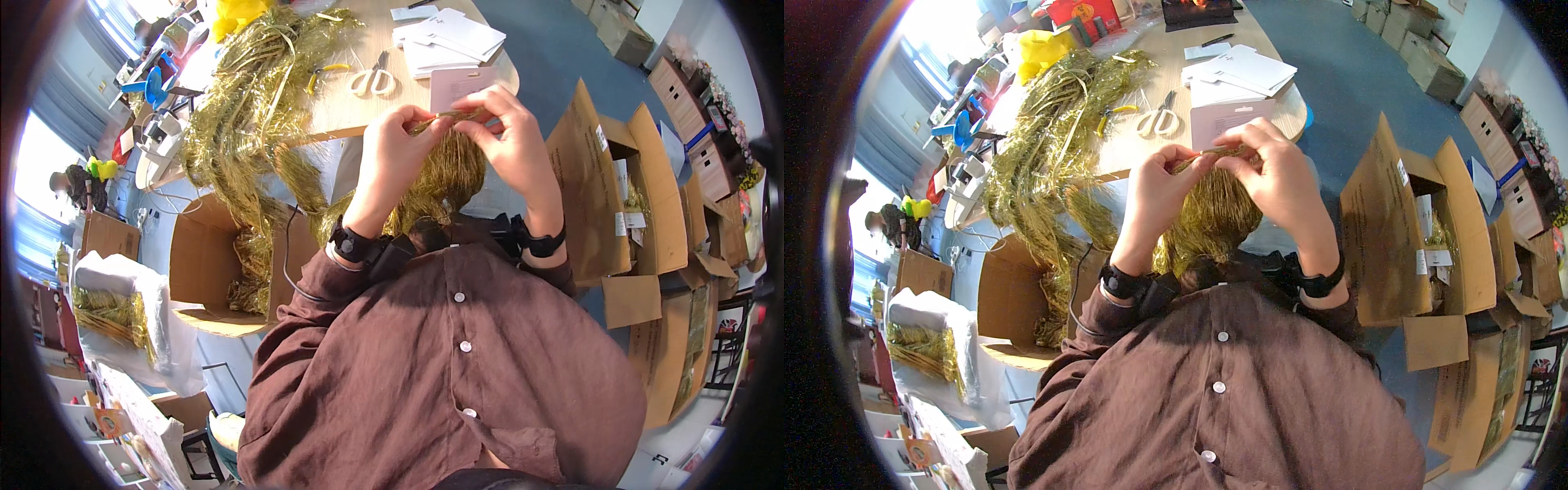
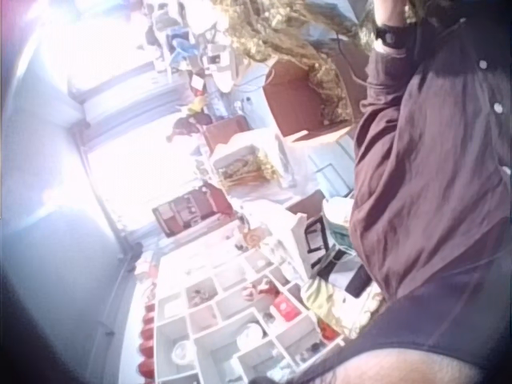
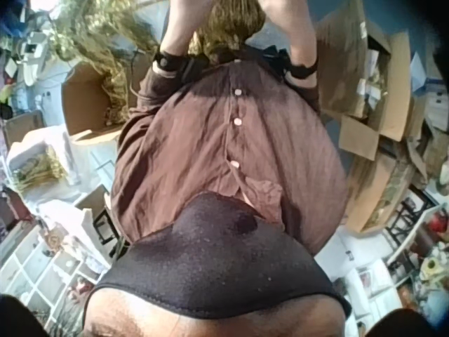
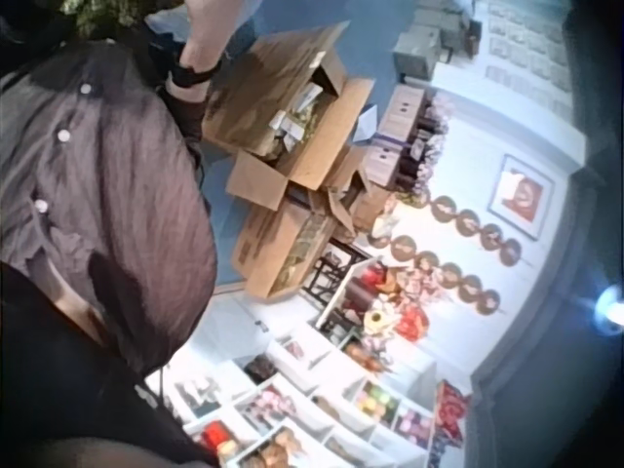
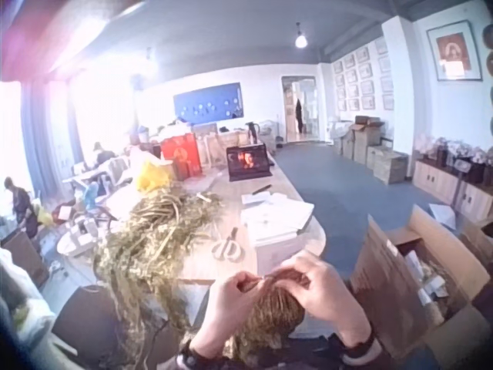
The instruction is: The person wraps a bundle of gold tinsel around a white cardboard header card, folds the edges, and secures the bundle with a twist tie. The person then uses scissors to trim the excess tie.
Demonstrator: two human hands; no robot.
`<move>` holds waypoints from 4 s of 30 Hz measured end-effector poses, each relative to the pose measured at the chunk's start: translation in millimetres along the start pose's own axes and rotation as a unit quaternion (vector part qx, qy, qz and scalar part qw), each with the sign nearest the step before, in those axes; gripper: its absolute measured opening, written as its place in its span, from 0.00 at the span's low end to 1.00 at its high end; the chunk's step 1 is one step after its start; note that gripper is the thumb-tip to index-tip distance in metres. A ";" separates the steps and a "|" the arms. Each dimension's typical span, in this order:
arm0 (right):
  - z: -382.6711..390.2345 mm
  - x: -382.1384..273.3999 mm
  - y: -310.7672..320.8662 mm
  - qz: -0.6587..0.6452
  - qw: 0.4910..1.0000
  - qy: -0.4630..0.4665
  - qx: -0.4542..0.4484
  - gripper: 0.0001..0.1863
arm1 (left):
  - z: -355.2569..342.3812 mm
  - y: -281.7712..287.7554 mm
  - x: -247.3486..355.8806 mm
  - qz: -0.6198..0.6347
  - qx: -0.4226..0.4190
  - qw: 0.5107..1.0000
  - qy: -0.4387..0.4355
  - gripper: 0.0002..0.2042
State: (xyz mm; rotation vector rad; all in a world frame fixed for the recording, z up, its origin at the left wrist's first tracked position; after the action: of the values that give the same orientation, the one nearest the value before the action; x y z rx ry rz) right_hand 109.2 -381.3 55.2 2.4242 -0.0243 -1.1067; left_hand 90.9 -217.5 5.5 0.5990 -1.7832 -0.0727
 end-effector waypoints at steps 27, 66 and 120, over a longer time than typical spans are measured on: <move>-1.9 -9.9 16.2 -0.064 0.995 0.067 0.040 0.08 | 18.7 12.2 55.4 -0.031 -0.015 0.994 -0.099 0.08; 22.0 26.3 45.3 -0.583 0.783 -0.113 0.185 0.15 | -1.2 17.7 1.4 0.261 -0.128 0.957 0.000 0.05; -2.2 44.5 55.1 -0.032 0.997 0.032 0.066 0.12 | -6.0 22.8 -14.4 0.228 0.006 0.974 0.020 0.06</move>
State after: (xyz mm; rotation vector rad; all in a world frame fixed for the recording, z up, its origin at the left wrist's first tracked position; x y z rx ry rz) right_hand 150.4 -438.5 48.3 2.5924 0.0024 -1.0864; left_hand 90.8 -189.9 2.6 0.1871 -1.8409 0.2642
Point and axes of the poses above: each hand's wrist, its own z-axis away from the middle knuckle, its own y-axis out of the back of the hand, x = y × z, the point moved 9 cm from there along -z, towards the middle knuckle, and after that the axes turned 4 degrees about -z, right-handed, at the moved point
